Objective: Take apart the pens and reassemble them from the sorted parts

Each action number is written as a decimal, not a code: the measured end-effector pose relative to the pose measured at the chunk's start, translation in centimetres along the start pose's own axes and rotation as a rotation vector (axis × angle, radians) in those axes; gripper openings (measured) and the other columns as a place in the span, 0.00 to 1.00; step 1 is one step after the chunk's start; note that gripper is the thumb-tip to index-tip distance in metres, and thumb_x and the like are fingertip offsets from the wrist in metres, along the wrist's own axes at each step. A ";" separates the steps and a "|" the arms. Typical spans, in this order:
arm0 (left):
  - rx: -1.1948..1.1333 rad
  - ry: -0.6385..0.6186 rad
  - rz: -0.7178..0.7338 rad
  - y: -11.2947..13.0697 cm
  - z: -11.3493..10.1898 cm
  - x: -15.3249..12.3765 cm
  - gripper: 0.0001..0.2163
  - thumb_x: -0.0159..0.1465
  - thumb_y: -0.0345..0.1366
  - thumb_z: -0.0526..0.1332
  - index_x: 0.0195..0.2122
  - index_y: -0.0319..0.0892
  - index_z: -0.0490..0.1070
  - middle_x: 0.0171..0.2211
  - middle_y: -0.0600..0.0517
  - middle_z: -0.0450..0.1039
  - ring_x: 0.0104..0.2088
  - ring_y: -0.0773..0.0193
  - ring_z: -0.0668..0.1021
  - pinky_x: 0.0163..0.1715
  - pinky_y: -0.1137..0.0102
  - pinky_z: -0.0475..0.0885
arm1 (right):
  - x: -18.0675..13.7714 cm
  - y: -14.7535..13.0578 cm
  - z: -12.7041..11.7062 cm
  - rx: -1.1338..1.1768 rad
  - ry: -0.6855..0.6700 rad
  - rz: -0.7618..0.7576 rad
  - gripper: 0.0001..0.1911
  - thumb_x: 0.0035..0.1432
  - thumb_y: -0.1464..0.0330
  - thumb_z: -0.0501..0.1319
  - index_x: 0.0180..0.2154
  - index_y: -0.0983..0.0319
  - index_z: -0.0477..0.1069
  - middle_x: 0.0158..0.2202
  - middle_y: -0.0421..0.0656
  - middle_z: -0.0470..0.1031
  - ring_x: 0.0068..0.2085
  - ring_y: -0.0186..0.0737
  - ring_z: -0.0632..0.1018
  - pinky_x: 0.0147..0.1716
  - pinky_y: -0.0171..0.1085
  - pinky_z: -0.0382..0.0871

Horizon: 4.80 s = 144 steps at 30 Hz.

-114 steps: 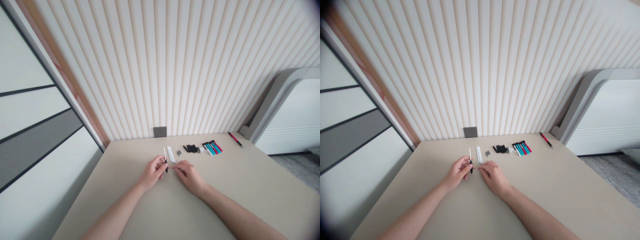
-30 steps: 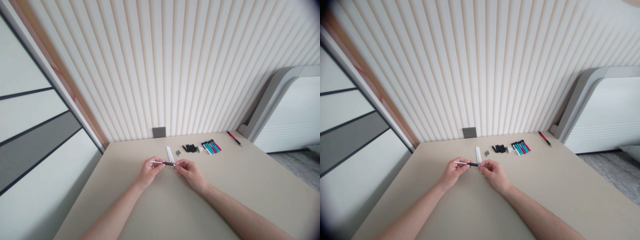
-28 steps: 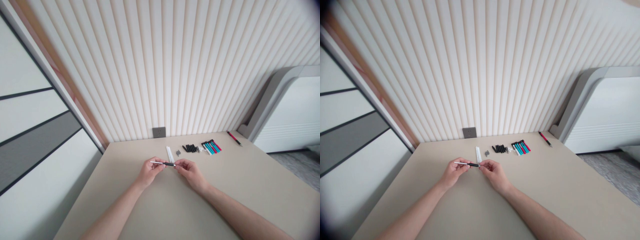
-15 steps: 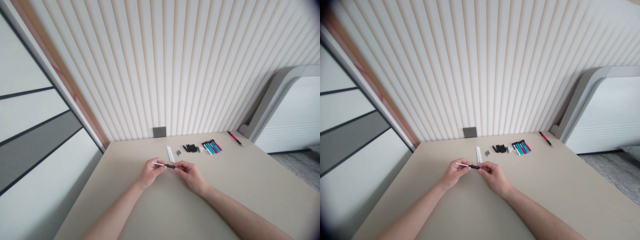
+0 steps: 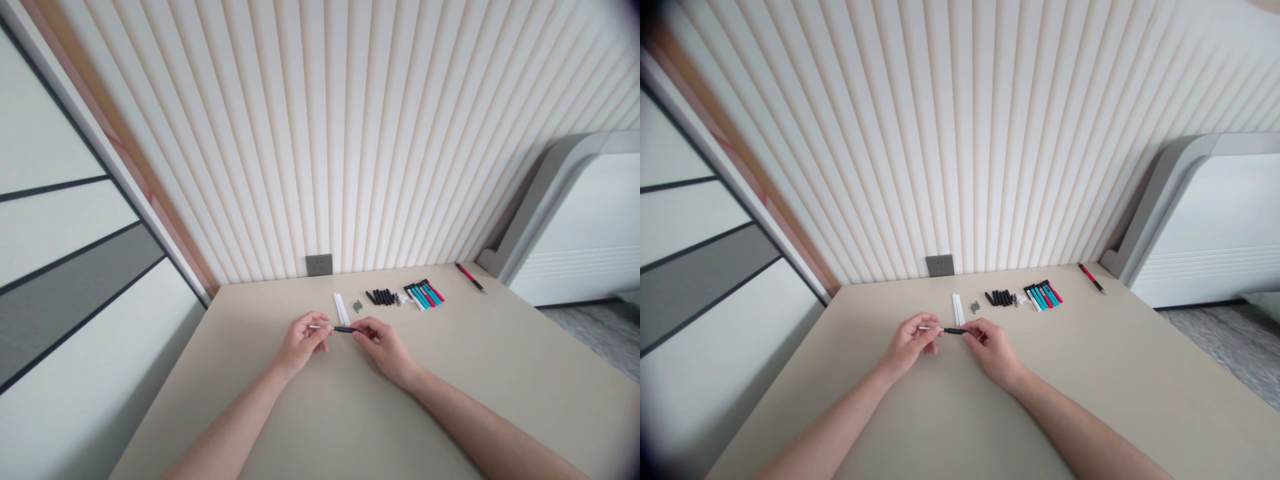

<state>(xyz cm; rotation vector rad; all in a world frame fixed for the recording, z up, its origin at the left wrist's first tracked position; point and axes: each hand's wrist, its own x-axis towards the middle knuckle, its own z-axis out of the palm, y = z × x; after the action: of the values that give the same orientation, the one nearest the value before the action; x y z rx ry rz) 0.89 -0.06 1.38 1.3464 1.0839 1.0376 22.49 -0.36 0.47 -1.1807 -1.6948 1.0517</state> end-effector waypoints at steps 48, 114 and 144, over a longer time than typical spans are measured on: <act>0.270 -0.088 0.088 -0.1 0.5 -0.5 0.12 0.63 0.44 0.60 0.35 0.40 0.72 0.24 0.57 0.67 0.21 0.70 0.72 0.24 0.76 0.65 | -0.5 -0.6 -0.6 -0.153 -0.029 -0.064 0.15 0.60 0.60 0.58 0.46 0.59 0.73 0.32 0.41 0.77 0.33 0.37 0.74 0.35 0.35 0.67; 0.413 -0.066 0.203 0.1 0.5 -0.8 0.12 0.63 0.44 0.60 0.35 0.40 0.75 0.25 0.54 0.71 0.21 0.70 0.72 0.23 0.76 0.67 | -0.4 -0.5 -1.1 -0.322 -0.042 -0.211 0.11 0.66 0.64 0.52 0.37 0.58 0.72 0.32 0.42 0.76 0.36 0.40 0.75 0.40 0.38 0.66; 0.095 -0.112 0.000 -0.3 1.3 -0.7 0.16 0.62 0.47 0.62 0.40 0.39 0.70 0.25 0.56 0.67 0.20 0.74 0.64 0.20 0.76 0.59 | 1.9 0.7 -5.6 -0.697 0.334 -0.143 0.15 0.66 0.65 0.49 0.42 0.61 0.73 0.38 0.48 0.77 0.39 0.44 0.76 0.40 0.40 0.65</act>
<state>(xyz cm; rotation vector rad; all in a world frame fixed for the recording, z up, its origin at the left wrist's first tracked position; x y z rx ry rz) 1.99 -0.99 1.03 1.4632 1.0606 0.9092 27.43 2.67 2.01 -1.5240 -1.8858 0.1365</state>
